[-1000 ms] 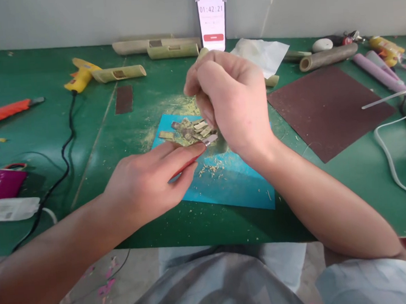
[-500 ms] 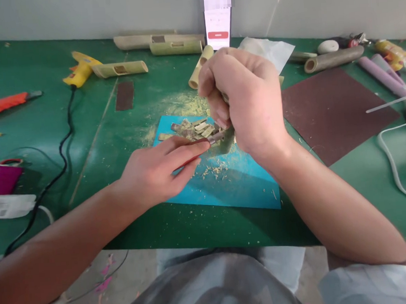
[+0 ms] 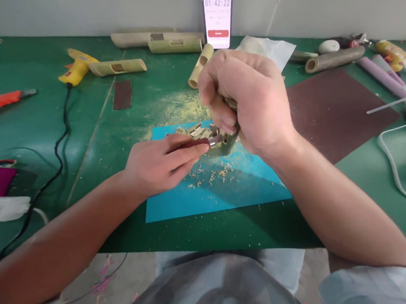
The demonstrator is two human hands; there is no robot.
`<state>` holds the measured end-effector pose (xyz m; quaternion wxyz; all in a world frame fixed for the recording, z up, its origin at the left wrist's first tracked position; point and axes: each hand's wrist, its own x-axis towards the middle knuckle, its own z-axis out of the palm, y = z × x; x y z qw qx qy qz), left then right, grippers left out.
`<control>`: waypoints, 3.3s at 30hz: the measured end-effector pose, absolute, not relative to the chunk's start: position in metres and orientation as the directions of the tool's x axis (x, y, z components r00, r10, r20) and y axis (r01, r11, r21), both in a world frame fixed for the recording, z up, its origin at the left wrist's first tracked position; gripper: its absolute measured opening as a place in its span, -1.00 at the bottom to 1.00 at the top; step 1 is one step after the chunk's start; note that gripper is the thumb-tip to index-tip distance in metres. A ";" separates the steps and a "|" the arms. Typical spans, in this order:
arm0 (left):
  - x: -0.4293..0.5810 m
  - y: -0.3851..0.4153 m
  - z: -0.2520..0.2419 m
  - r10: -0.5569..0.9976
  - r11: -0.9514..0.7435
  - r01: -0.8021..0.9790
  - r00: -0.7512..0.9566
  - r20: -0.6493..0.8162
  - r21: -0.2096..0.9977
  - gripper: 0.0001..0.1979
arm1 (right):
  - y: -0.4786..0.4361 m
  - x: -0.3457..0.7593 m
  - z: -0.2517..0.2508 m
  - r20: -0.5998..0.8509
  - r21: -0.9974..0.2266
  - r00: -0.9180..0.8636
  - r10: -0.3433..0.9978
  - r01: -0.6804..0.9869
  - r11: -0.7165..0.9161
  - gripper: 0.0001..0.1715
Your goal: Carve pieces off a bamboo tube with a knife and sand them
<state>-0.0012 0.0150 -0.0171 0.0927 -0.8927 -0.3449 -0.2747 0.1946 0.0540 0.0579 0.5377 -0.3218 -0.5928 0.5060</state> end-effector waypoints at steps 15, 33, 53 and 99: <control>-0.005 0.022 -0.013 0.534 -0.765 0.641 0.686 0.494 -0.062 -0.71 | 0.058 0.198 0.060 0.286 -0.951 -0.234 0.929 -0.191 0.245 -0.66; 0.003 0.003 0.008 0.752 -0.659 0.622 0.532 0.390 0.423 -0.70 | 0.052 0.193 0.065 0.251 -0.961 -0.190 0.949 -0.164 0.221 -0.65; 0.016 -0.017 0.014 0.772 -0.609 0.713 0.432 0.466 0.347 -0.74 | 0.052 0.194 0.059 0.319 -0.931 -0.229 0.920 -0.259 0.259 -0.68; 0.003 0.022 0.033 0.806 -0.512 0.725 0.219 0.550 0.462 -0.84 | 0.060 0.209 0.061 0.261 -0.946 -0.470 0.843 -0.297 0.127 -0.77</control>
